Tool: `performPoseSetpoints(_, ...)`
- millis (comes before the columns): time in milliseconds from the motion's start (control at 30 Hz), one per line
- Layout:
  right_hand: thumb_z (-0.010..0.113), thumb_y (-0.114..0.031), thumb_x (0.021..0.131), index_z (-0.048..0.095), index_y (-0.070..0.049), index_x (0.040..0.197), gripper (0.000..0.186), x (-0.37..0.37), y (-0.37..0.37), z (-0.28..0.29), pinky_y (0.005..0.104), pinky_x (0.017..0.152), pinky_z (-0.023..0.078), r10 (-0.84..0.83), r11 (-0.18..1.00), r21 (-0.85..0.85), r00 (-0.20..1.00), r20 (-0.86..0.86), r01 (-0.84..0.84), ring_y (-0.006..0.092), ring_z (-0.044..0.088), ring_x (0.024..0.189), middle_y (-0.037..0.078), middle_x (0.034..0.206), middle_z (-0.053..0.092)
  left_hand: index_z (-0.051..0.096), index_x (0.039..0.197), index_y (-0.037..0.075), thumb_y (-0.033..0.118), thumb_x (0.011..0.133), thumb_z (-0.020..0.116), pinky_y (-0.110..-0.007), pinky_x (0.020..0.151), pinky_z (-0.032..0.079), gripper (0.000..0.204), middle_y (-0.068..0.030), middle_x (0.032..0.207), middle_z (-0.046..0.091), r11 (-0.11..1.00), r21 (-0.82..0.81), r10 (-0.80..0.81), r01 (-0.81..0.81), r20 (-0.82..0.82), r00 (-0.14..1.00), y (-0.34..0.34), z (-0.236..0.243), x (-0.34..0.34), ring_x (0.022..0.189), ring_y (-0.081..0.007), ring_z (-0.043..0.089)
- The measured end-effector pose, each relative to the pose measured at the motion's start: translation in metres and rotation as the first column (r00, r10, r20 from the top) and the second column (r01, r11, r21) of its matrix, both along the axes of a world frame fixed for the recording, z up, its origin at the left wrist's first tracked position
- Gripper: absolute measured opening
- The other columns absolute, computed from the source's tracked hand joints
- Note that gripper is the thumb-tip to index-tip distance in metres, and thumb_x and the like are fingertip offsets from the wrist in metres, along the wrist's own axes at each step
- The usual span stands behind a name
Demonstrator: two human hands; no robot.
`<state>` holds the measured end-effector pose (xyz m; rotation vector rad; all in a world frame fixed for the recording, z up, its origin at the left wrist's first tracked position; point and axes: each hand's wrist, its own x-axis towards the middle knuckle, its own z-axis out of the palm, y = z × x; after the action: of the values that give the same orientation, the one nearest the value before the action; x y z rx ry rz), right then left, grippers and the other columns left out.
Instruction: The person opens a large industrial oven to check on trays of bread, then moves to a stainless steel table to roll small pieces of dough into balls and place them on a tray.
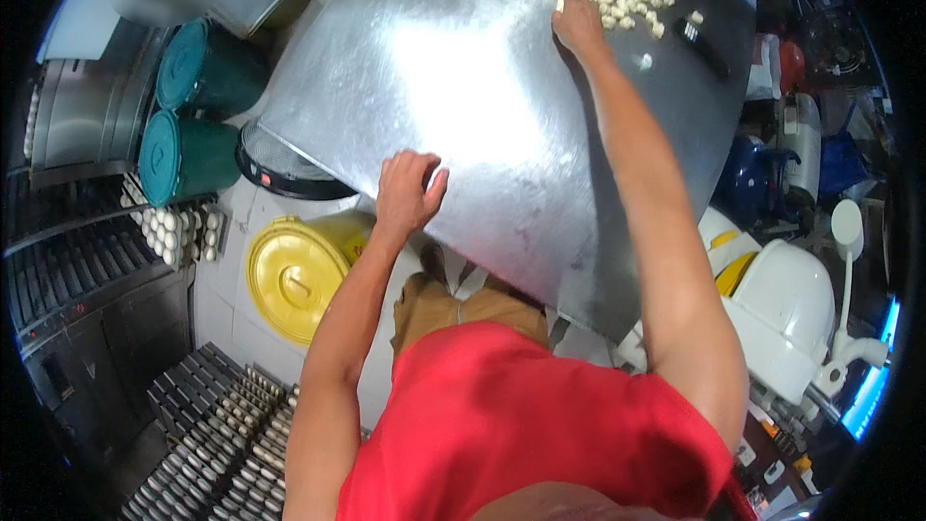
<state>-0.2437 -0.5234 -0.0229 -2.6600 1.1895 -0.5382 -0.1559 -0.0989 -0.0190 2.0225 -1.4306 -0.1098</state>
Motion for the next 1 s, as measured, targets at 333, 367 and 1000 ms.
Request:
performPoseSetpoints(333, 0.062, -0.023, 0.095, 0.067, 0.000, 0.105, 0.025, -0.066, 0.179, 0.051, 0.0468, 0.087, 0.052, -0.104, 0.861, 0.494, 0.906, 0.411, -0.125, 0.0405, 0.066, 0.096, 0.022, 0.102, 0.069, 0.064, 0.112, 0.006, 0.019, 0.081, 0.080, -0.043, 0.080, 0.046, 0.038, -0.0095, 0.091, 0.063, 0.996, -0.072, -0.061, 0.059, -0.026, 0.998, -0.004, 0.012, -0.003, 0.086, -0.0295, 0.061)
performPoseSetpoints(367, 0.061, -0.022, 0.096, 0.069, -0.001, 0.103, 0.024, -0.084, 0.210, 0.065, 0.0437, 0.082, 0.052, -0.112, 0.754, 0.635, 0.920, 0.376, -0.168, 0.0342, 0.067, 0.089, 0.020, 0.097, 0.069, 0.062, 0.118, 0.004, 0.017, 0.083, 0.080, -0.040, 0.080, 0.049, 0.041, -0.0087, 0.098, 0.063, 0.987, -0.162, -0.070, 0.023, -0.291, 0.954, -0.007, 0.000, -0.015, 0.090, -0.0257, 0.062)
performPoseSetpoints(1000, 0.070, -0.019, 0.088, 0.064, -0.006, 0.109, 0.025, -0.286, 0.354, 0.006, 0.0442, 0.091, 0.044, -0.196, 0.979, 0.052, 0.981, -0.018, 0.196, 0.0344, 0.059, 0.103, 0.015, 0.106, 0.065, 0.066, 0.086, 0.005, 0.025, 0.084, 0.078, -0.044, 0.084, 0.046, 0.023, -0.0109, 0.089, 0.060, 0.826, -0.031, -0.563, 0.563, 0.010, 0.827, -0.017, -0.008, -0.023, 0.092, -0.0315, 0.057)
